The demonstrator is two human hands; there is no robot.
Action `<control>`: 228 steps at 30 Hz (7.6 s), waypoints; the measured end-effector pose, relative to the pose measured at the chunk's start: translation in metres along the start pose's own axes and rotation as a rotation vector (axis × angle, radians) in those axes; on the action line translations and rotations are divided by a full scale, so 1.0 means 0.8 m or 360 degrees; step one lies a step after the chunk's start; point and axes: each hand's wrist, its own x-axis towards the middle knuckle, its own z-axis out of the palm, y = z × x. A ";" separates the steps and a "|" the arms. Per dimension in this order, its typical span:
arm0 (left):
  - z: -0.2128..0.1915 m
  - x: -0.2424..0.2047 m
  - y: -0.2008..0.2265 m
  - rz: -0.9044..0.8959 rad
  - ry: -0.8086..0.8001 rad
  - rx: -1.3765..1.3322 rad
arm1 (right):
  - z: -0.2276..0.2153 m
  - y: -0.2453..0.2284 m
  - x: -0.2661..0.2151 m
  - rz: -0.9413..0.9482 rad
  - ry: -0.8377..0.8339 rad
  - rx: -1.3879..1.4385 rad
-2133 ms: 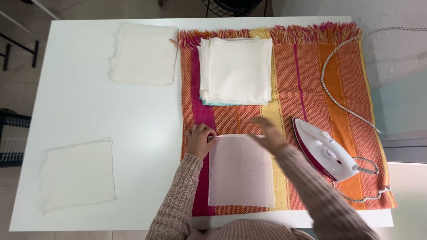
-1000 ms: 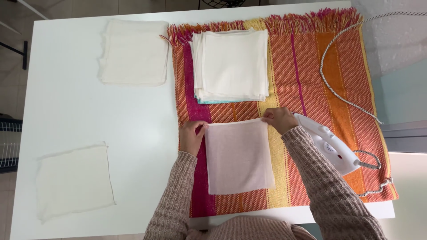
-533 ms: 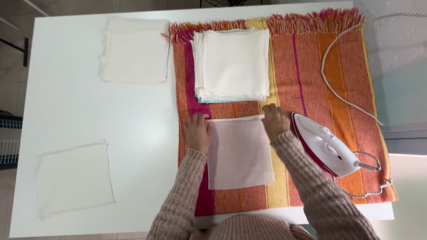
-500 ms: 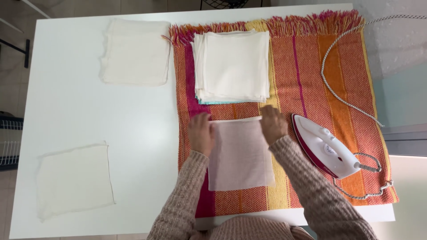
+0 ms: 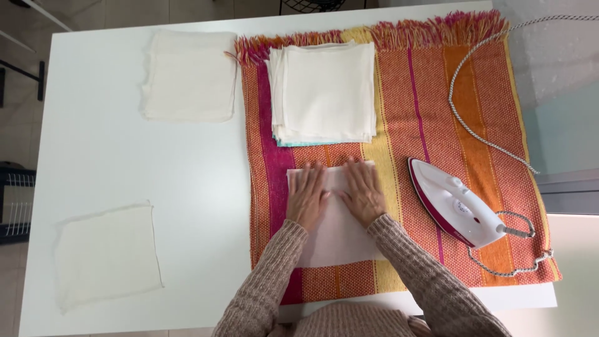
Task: Iron small square pieces of white fabric on a table.
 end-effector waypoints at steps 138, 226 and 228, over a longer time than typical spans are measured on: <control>0.012 -0.252 0.130 0.0006 0.0302 0.0033 | -0.126 0.089 -0.183 -0.0456 -0.1010 0.0253; 0.015 -0.262 0.016 -0.0604 0.0393 -0.0377 | -0.109 0.097 -0.232 0.0280 -0.1140 0.0029; 0.011 -0.265 0.018 -0.0592 0.0379 -0.0375 | -0.110 0.111 -0.241 0.0319 -0.1134 -0.0001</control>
